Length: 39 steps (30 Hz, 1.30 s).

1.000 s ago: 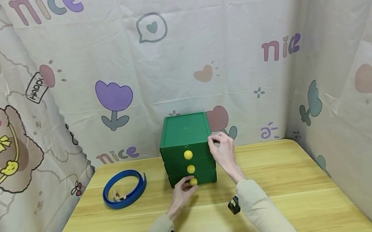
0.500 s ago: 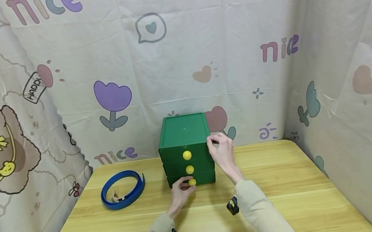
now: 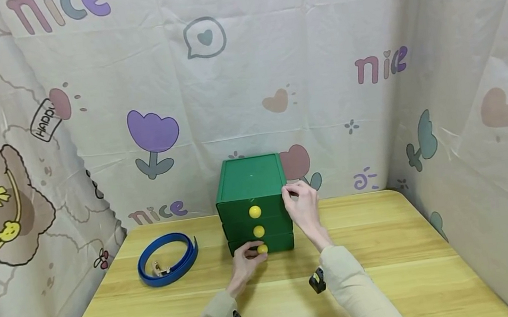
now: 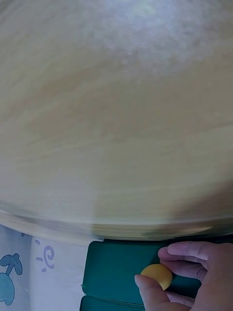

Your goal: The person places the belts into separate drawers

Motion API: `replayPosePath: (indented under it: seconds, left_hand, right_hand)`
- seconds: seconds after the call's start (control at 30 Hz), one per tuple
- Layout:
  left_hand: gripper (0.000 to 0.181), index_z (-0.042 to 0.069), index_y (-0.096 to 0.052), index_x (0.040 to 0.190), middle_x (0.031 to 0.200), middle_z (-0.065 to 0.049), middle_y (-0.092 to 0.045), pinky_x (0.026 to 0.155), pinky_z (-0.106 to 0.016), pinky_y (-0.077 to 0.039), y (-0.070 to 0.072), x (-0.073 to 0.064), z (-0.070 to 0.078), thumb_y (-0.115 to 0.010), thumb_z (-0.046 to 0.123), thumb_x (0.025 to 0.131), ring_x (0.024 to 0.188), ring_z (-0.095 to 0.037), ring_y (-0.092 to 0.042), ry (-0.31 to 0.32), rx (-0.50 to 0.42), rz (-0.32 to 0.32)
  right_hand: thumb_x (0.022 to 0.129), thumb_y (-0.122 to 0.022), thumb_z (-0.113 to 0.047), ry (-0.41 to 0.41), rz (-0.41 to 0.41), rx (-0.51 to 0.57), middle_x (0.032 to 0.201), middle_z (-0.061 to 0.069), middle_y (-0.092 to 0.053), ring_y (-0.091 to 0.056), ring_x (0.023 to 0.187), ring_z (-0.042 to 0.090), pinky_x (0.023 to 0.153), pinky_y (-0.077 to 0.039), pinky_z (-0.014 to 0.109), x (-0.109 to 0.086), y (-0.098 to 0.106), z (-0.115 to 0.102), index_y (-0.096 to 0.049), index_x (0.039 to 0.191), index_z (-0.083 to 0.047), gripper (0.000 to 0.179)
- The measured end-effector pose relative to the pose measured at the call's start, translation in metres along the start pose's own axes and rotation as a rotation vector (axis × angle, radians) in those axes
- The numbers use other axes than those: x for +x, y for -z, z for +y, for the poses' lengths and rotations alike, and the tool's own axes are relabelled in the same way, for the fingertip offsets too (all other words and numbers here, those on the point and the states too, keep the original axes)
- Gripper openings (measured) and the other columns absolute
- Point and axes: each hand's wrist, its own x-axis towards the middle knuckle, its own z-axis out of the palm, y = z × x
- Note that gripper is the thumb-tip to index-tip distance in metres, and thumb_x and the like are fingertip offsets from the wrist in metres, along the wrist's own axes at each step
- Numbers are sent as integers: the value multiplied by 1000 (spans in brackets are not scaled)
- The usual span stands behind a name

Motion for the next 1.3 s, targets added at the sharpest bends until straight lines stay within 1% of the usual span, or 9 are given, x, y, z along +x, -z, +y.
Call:
replayPosePath:
  seconds: [0.13,0.33,0.63,0.83,0.97,1.07,1.2,1.3]
  left_hand:
    - [28,1,-73,113,101,-22,-70,68,-20,-53,0,0,-1,-77,4,86,84,-20,-67,11,13,0]
    - [28,4,-75,112,100,-20,-71,67,-22,-53,2,-2,0,-79,7,85,84,-18,-66,8,26,-5]
    - [27,5,-75,111,98,-19,-71,65,-21,-52,3,-5,-1,-80,8,84,83,-19,-65,11,24,-6]
    - [26,6,-76,111,98,-19,-71,64,-20,-51,3,-5,0,-79,9,85,81,-14,-63,17,36,-7]
    - [25,8,-76,110,96,-16,-72,65,-21,-52,3,-6,0,-79,10,84,79,-11,-62,35,48,-8]
    - [26,9,-77,109,96,-15,-73,66,-21,-52,4,-6,0,-79,10,84,79,-11,-62,39,55,-7]
    - [26,7,-77,109,96,-16,-73,66,-22,-53,4,-8,0,-79,9,83,79,-13,-63,31,55,-10]
    - [26,8,-77,109,95,-15,-73,66,-22,-53,4,-9,0,-80,10,84,79,-13,-63,41,50,-13]
  right_hand:
    - [89,-71,-5,-8,-6,1,87,16,-75,-73,76,30,70,-60,45,0,0,0,-81,90,2,12]
    - [88,-71,-5,-9,-1,2,86,15,-75,-73,76,30,71,-59,45,0,0,0,-81,89,1,11]
    - [88,-72,-6,-19,-10,-4,86,15,-75,-74,76,29,71,-59,45,0,1,-1,-81,89,1,11]
    - [89,-72,-6,-16,-13,9,87,16,-75,-73,76,30,72,-60,47,0,2,-1,-81,90,2,12]
    - [89,-72,-5,-15,-15,17,87,17,-74,-73,76,31,71,-60,48,1,2,-1,-80,90,3,12]
    - [89,-72,-5,-15,-15,17,87,17,-74,-73,76,31,72,-60,48,0,2,-1,-80,90,3,12]
    - [88,-73,-6,-14,-11,9,85,16,-75,-73,75,31,71,-60,46,0,2,-1,-81,90,1,11]
    - [88,-73,-7,-18,-8,4,84,15,-75,-73,74,30,70,-59,45,0,1,0,-81,89,0,11]
